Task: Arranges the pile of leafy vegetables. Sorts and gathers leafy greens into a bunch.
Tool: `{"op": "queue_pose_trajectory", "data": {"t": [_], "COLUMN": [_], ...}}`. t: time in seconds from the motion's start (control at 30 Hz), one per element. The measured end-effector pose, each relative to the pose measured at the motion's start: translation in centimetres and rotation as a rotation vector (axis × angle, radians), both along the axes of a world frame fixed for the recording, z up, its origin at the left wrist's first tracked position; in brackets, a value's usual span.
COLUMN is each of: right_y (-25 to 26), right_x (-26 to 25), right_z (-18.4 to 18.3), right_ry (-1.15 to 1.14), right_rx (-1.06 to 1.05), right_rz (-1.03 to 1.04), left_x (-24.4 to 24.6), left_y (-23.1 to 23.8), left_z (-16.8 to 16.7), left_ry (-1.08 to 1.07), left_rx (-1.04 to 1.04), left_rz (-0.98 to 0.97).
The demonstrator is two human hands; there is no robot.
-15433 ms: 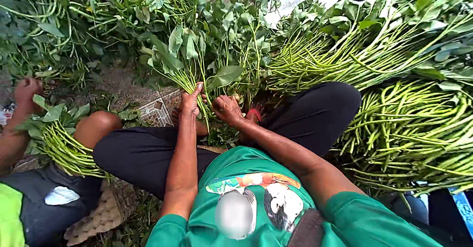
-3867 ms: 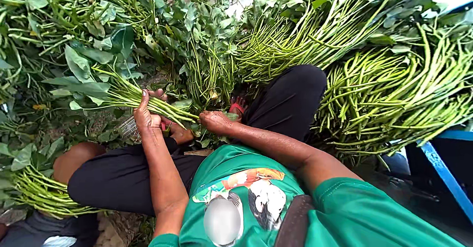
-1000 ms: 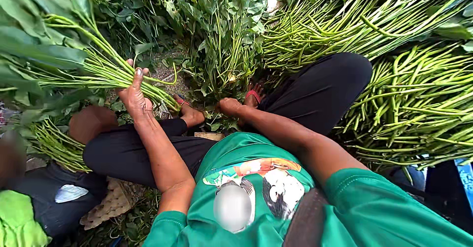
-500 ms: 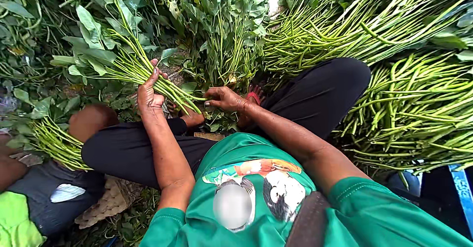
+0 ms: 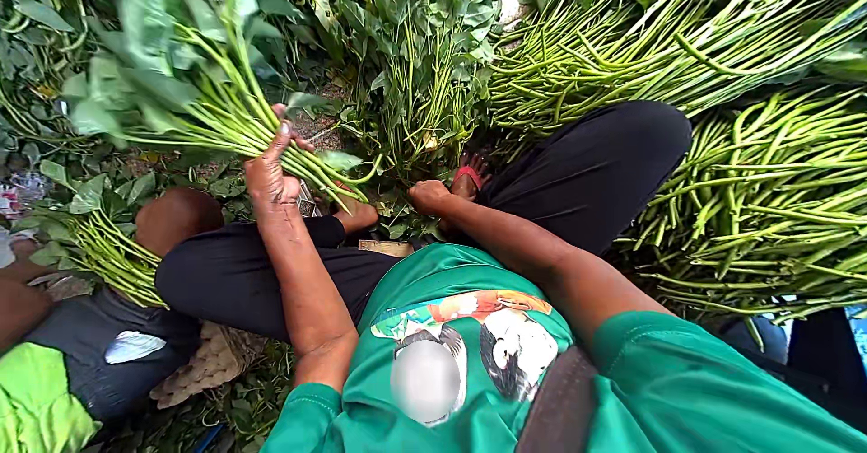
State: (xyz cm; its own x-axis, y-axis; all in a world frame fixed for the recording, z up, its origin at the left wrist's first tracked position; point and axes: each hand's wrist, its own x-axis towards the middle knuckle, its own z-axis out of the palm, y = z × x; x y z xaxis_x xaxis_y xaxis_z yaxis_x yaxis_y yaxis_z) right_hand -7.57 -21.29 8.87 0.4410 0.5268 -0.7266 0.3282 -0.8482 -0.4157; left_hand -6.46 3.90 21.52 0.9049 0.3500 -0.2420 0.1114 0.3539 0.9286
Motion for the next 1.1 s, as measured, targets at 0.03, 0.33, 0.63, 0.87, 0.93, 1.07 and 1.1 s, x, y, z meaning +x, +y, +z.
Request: {"op": "queue_pose_trajectory", "data": {"t": [0.03, 0.33, 0.63, 0.87, 0.93, 1.07, 1.1], "right_y": [0.0, 0.7, 1.4, 1.8, 2.1, 1.8, 1.7], "right_x": [-0.1, 0.7, 1.9, 1.2, 1.2, 1.9, 2.0], "right_z": [-0.4, -4.9, 1.2, 3.8, 4.2, 4.6, 4.8], "right_ry": [0.003, 0.121, -0.378, -0.672, -0.733, -0.658, -0.627], "right_rx": [-0.006, -0.063, 0.494, 0.805, 0.799, 0.745, 0.740], "right_rz": [-0.017, -0.160, -0.350, -0.243, -0.189, -0.152, -0.158], "left_x": [-0.2, -2.0, -0.3, 0.9, 0.8, 0.8, 0.8], "left_y": [0.6, 0.1, -2.0, -6.1, -6.6, -6.5, -6.5], "left_z": [1.1, -0.5, -4.7, -5.4, -5.2, -5.3, -5.5], "left_ry": [-0.033, 0.061, 0.265, 0.345, 0.369, 0.272, 0.236], "left_rx": [0.056, -0.170, 0.062, 0.107, 0.136, 0.175, 0.184], "left_rz": [0.017, -0.135, -0.071, -0.061, -0.078, -0.144, -0.153]}}
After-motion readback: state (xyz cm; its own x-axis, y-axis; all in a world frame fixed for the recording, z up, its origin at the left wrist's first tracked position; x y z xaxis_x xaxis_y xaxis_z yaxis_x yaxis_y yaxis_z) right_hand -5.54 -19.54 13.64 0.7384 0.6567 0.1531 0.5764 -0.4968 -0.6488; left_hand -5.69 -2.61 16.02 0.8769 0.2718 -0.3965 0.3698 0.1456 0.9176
